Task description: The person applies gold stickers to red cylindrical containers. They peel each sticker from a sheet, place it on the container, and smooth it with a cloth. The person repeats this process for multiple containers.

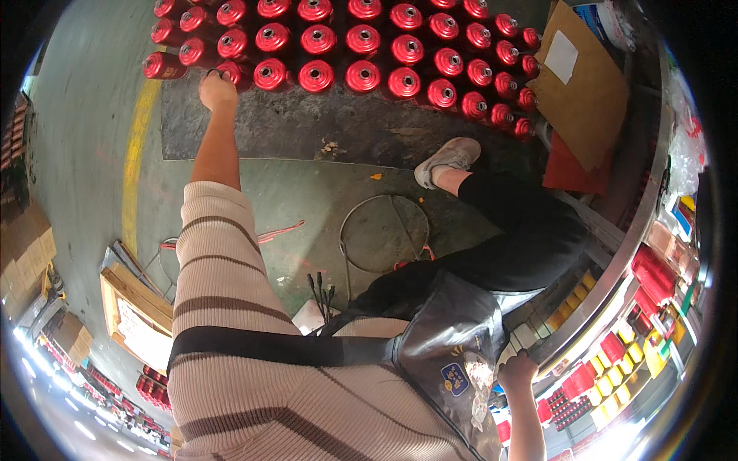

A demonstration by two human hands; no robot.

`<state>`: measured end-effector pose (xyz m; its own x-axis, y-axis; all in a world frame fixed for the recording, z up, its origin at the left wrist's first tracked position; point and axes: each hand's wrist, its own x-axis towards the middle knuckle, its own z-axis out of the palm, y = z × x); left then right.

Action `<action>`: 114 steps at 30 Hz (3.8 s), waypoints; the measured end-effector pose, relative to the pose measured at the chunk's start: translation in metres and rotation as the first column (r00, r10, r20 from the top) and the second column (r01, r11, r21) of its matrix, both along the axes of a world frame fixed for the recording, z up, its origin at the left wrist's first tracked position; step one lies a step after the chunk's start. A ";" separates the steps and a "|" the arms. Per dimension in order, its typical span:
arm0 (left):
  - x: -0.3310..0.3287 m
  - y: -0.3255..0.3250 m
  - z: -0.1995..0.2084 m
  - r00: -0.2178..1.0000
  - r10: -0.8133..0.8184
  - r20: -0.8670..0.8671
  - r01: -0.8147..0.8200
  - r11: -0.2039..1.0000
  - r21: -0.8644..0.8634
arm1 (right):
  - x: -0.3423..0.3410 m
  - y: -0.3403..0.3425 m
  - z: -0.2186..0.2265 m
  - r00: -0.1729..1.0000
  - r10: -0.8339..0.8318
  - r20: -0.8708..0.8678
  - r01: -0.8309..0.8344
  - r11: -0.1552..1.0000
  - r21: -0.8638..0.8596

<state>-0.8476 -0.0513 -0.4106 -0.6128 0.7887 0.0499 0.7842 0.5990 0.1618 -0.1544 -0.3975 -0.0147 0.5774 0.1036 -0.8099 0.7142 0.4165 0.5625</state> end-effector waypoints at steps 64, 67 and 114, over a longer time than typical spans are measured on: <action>0.787 -0.171 0.476 -0.861 -0.340 0.378 0.399 0.009 0.917 | -0.018 -0.208 0.013 0.738 0.113 -0.665 0.156 -0.988 0.005; 0.784 -0.254 0.452 -0.789 0.167 0.591 0.606 0.062 0.793 | -0.002 -0.171 0.018 0.588 0.303 -0.750 0.336 -0.935 -0.114; 0.744 -0.404 0.405 -0.405 0.121 0.906 0.811 -0.411 0.417 | -0.075 -0.257 -0.012 0.495 -0.467 -0.733 -0.074 -0.863 0.499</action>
